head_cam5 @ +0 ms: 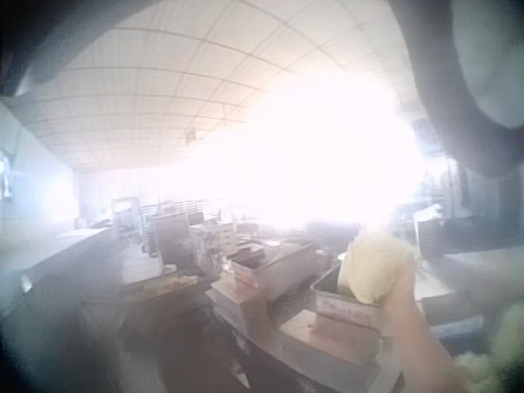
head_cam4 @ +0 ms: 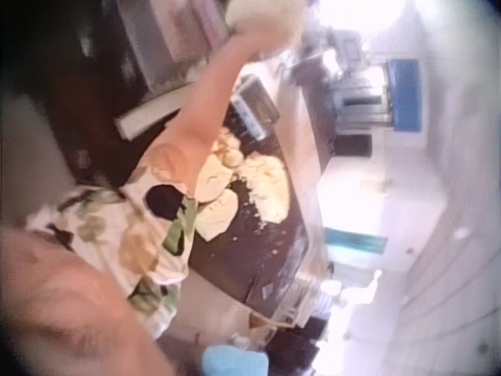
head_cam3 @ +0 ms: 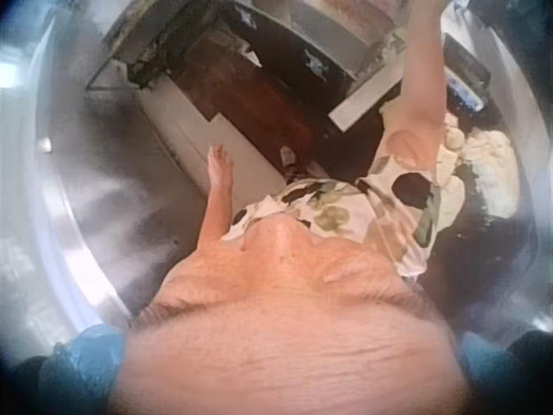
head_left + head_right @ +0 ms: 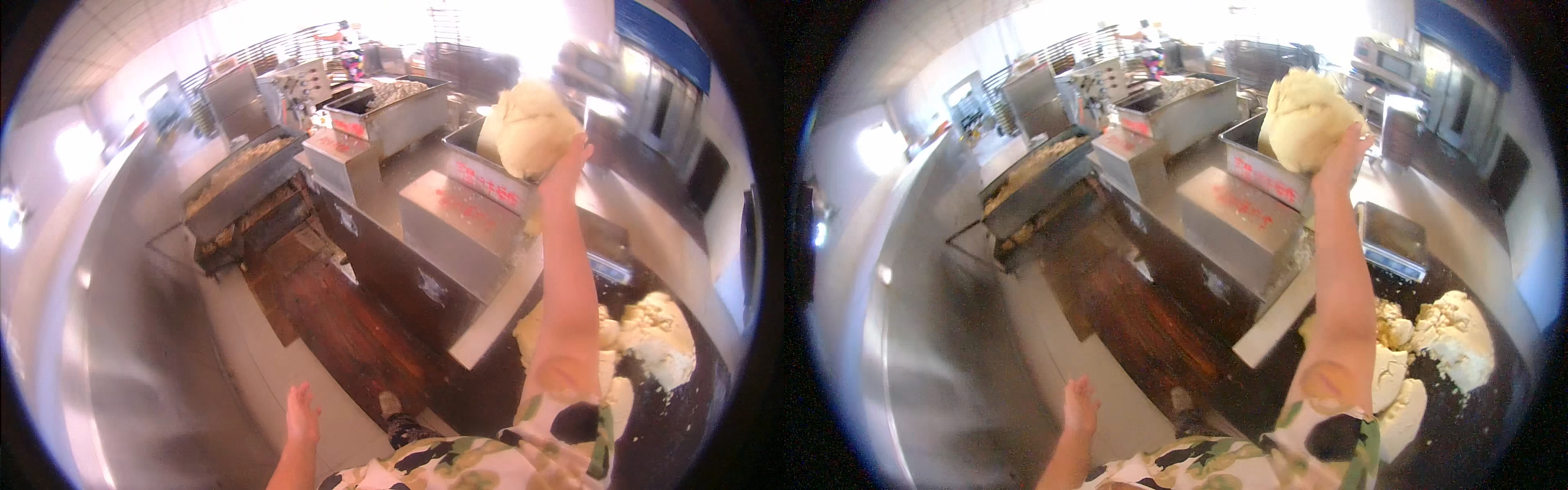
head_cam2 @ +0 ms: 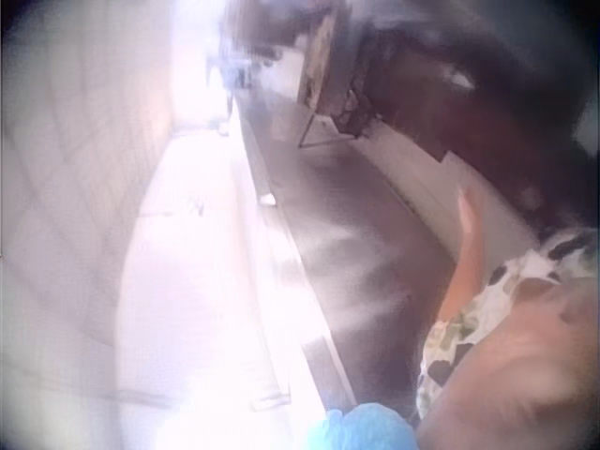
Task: The person transfers a grainy mixture into a metal tray, then kneads and cuts a large mass of dough on a wooden table using a bench scraper. They shape the dough into smaller portions and place them into a tray. Finally, they scoop more of the grainy mixture into a tray.
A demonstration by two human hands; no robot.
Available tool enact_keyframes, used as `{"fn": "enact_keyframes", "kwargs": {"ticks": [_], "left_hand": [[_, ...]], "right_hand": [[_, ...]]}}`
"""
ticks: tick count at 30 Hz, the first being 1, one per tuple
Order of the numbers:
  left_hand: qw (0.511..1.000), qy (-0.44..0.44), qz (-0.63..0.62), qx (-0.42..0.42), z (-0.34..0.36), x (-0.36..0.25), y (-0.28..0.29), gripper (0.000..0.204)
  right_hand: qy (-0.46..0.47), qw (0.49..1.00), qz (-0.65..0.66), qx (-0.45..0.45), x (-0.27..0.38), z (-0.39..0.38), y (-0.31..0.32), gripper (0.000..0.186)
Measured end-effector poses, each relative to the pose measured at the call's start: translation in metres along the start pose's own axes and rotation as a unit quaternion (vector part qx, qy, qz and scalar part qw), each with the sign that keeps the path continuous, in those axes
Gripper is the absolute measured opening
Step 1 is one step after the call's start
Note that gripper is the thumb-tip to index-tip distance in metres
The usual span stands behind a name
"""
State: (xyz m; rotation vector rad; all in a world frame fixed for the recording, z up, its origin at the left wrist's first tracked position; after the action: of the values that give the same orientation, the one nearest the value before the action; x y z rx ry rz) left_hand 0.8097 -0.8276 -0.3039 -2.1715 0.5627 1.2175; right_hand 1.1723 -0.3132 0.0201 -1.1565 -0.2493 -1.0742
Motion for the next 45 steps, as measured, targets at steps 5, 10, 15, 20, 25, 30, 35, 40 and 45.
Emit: {"fn": "enact_keyframes", "kwargs": {"ticks": [5, 10, 15, 20, 25, 30, 35, 40, 45], "left_hand": [[0.996, 0.047, 0.060, -0.037, 0.091, -0.068, 0.031, 0.057], [0.998, 0.054, 0.039, -0.023, 0.153, -0.106, 0.026, 0.057], [0.994, 0.101, -0.011, -0.029, 0.193, -0.107, 0.037, 0.057], [0.989, 0.143, -0.020, -0.019, 0.251, -0.115, 0.062, 0.053], [0.991, 0.134, 0.004, 0.029, 0.342, -0.159, 0.050, 0.043], [0.991, 0.108, 0.032, 0.069, 0.424, -0.228, 0.041, 0.034], [0.988, 0.104, 0.076, 0.083, 0.490, -0.289, 0.057, 0.029], [0.991, 0.113, 0.047, 0.054, 0.546, -0.319, 0.091, 0.029], [0.988, 0.128, 0.049, 0.068, 0.602, -0.337, 0.089, 0.029]], "right_hand": [[0.077, 0.965, -0.251, -0.016, -0.063, -0.012, -0.006, 0.060], [0.121, 0.930, -0.347, -0.013, -0.062, -0.017, -0.024, 0.053], [0.181, 0.836, -0.518, 0.028, -0.058, -0.022, -0.039, 0.047], [0.216, 0.786, -0.578, 0.037, -0.065, -0.032, -0.051, 0.044], [0.236, 0.726, -0.646, -0.013, -0.063, -0.048, -0.073, 0.047], [0.261, 0.729, -0.632, 0.018, -0.105, -0.101, -0.158, 0.047], [0.198, 0.777, -0.595, 0.062, -0.205, -0.129, -0.239, 0.047], [0.153, 0.786, -0.584, 0.132, -0.297, -0.130, -0.321, 0.048], [0.158, 0.809, -0.549, 0.138, -0.359, -0.093, -0.351, 0.046]]}}
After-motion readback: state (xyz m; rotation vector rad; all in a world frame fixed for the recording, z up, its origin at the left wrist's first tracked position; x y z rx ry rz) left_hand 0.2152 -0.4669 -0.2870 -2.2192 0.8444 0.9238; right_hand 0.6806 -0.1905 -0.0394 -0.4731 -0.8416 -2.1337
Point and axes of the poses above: each hand's wrist, its own z-axis towards the middle knuckle, its own y-axis out of the back of the hand, x = y × z, the point moved 6 cm from there along z, towards the middle knuckle, and after that the axes turned 8 degrees about x, right-handed, at the moved point
